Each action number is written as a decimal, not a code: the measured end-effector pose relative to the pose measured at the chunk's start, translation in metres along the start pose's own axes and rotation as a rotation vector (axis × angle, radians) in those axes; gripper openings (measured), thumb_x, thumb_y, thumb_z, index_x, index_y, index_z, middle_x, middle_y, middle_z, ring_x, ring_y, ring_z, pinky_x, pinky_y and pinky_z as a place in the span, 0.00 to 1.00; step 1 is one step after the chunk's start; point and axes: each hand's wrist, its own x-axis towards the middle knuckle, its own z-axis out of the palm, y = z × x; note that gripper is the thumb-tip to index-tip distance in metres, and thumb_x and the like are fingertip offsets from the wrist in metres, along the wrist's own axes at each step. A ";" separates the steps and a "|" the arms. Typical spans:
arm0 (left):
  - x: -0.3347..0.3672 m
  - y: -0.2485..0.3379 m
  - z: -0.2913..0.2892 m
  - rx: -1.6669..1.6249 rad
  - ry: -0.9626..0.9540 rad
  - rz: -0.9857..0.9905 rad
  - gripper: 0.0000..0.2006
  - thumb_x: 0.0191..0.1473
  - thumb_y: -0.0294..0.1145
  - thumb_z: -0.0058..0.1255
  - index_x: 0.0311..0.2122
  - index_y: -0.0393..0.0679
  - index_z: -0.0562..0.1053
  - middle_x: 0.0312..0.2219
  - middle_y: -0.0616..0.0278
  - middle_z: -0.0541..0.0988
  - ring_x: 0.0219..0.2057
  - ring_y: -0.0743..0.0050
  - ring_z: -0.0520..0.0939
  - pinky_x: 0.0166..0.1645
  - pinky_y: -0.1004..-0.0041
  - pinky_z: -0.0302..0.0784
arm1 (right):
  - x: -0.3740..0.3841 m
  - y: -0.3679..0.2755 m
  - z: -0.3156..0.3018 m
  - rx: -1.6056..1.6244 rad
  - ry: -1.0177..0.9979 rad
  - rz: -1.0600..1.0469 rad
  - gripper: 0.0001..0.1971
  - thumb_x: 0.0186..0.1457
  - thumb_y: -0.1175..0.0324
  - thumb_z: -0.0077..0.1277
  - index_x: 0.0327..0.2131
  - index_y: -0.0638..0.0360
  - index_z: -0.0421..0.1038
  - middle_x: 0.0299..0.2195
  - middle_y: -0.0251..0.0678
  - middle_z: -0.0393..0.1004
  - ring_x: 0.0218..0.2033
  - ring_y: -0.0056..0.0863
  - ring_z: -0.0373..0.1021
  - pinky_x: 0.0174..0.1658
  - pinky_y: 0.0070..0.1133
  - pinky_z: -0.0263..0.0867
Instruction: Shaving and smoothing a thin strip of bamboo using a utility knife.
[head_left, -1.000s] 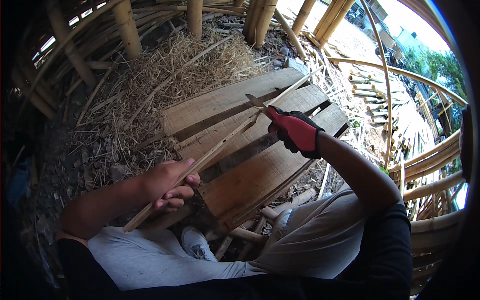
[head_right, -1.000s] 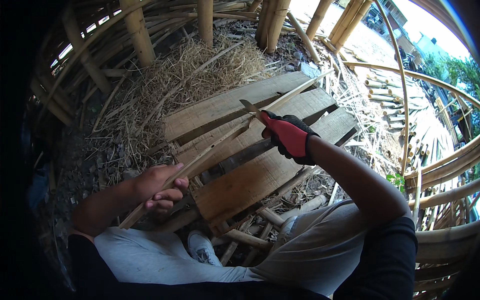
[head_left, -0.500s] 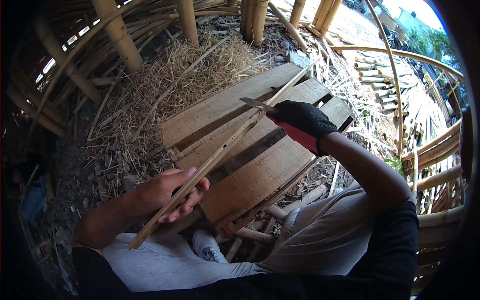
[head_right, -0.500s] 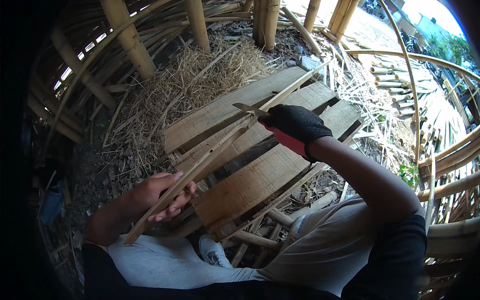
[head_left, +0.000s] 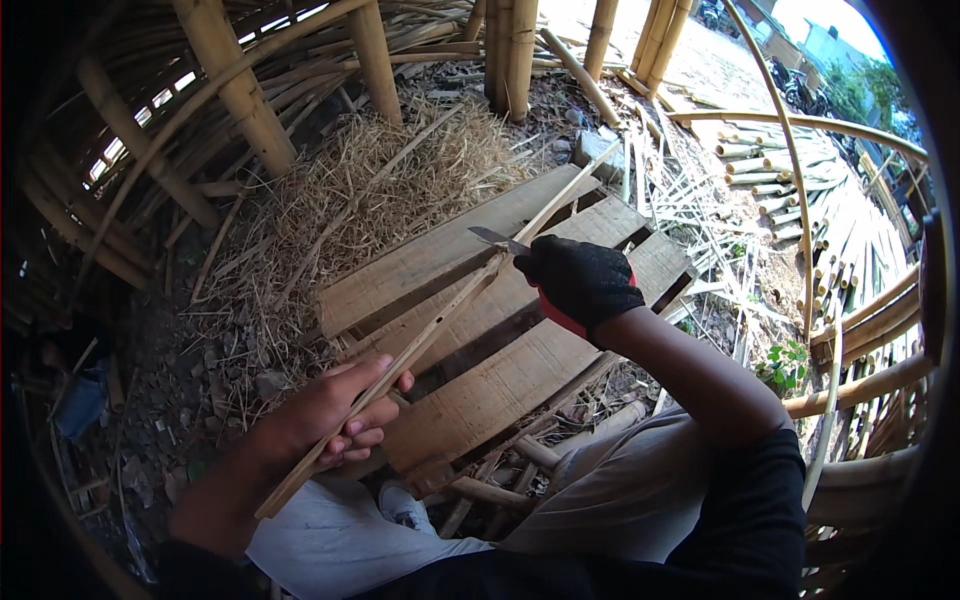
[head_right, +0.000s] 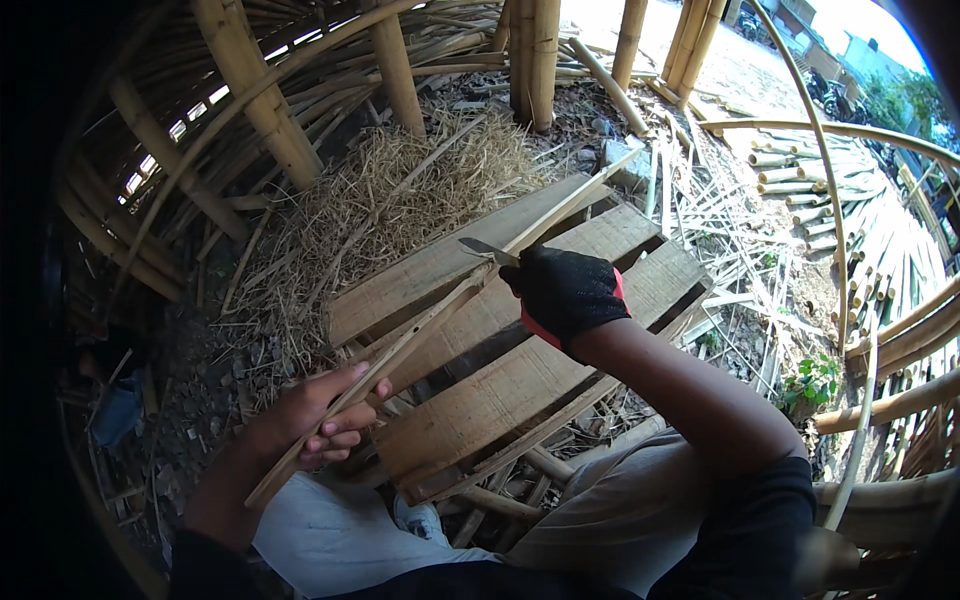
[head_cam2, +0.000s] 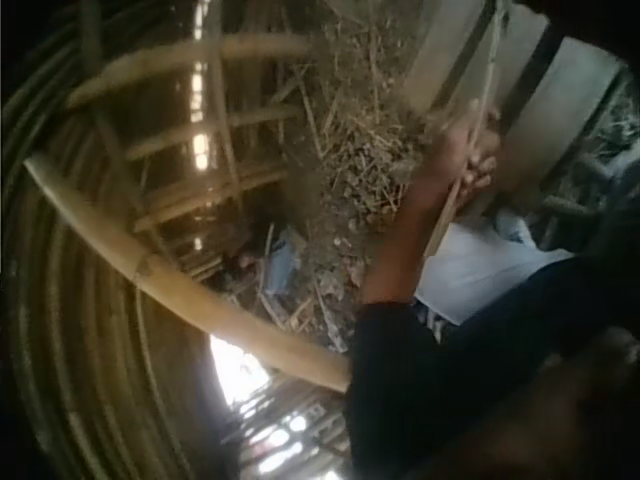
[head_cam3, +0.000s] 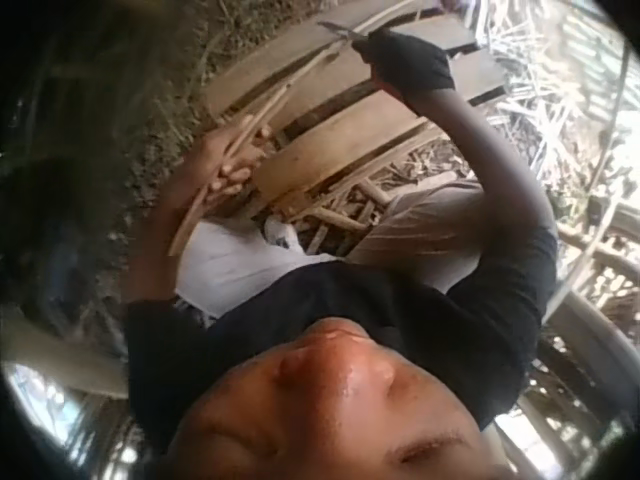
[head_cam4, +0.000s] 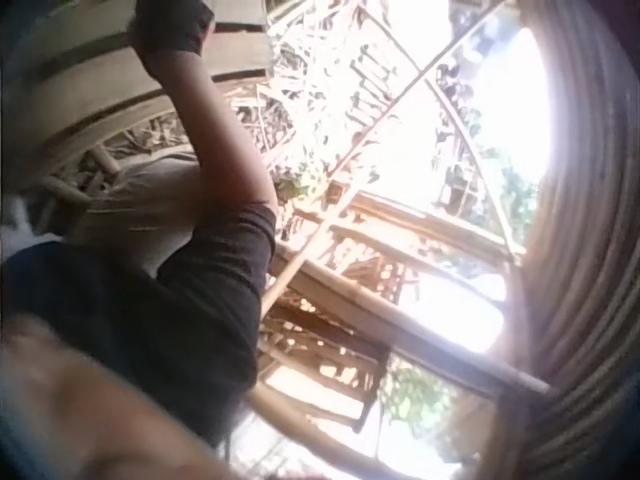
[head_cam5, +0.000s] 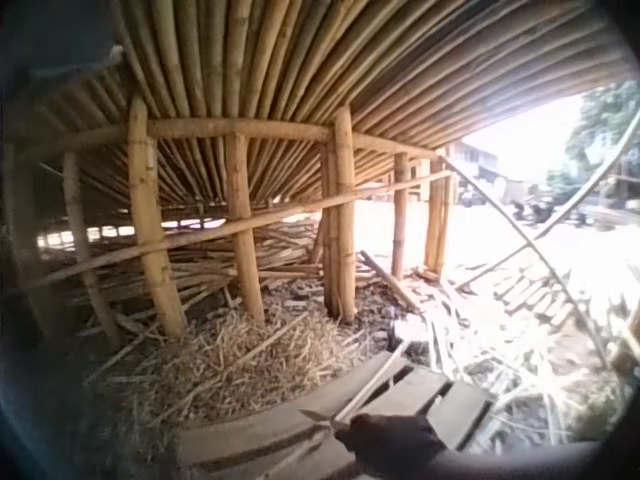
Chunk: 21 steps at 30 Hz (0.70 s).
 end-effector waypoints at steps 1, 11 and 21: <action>-0.006 0.000 0.003 -0.006 0.004 0.007 0.18 0.67 0.50 0.28 0.41 0.46 0.64 0.11 0.75 0.58 0.06 0.89 0.57 0.10 0.85 0.53 | -0.001 0.000 0.001 0.018 0.038 -0.047 0.14 0.59 0.53 0.46 0.30 0.50 0.74 0.25 0.37 0.77 0.30 0.42 0.75 0.33 0.35 0.68; -0.007 -0.036 0.006 0.184 0.138 0.085 0.17 0.66 0.47 0.30 0.34 0.44 0.63 0.12 0.74 0.59 0.09 0.90 0.59 0.10 0.82 0.57 | -0.021 -0.013 0.028 -0.308 0.209 -0.266 0.13 0.60 0.58 0.47 0.26 0.55 0.67 0.19 0.38 0.72 0.20 0.36 0.73 0.21 0.30 0.66; 0.002 -0.055 -0.002 0.266 0.163 0.122 0.17 0.66 0.46 0.32 0.32 0.43 0.64 0.13 0.73 0.62 0.10 0.90 0.61 0.11 0.81 0.61 | -0.028 -0.028 0.008 -0.205 -0.013 -0.186 0.10 0.59 0.62 0.45 0.30 0.55 0.73 0.24 0.40 0.75 0.25 0.40 0.75 0.27 0.35 0.69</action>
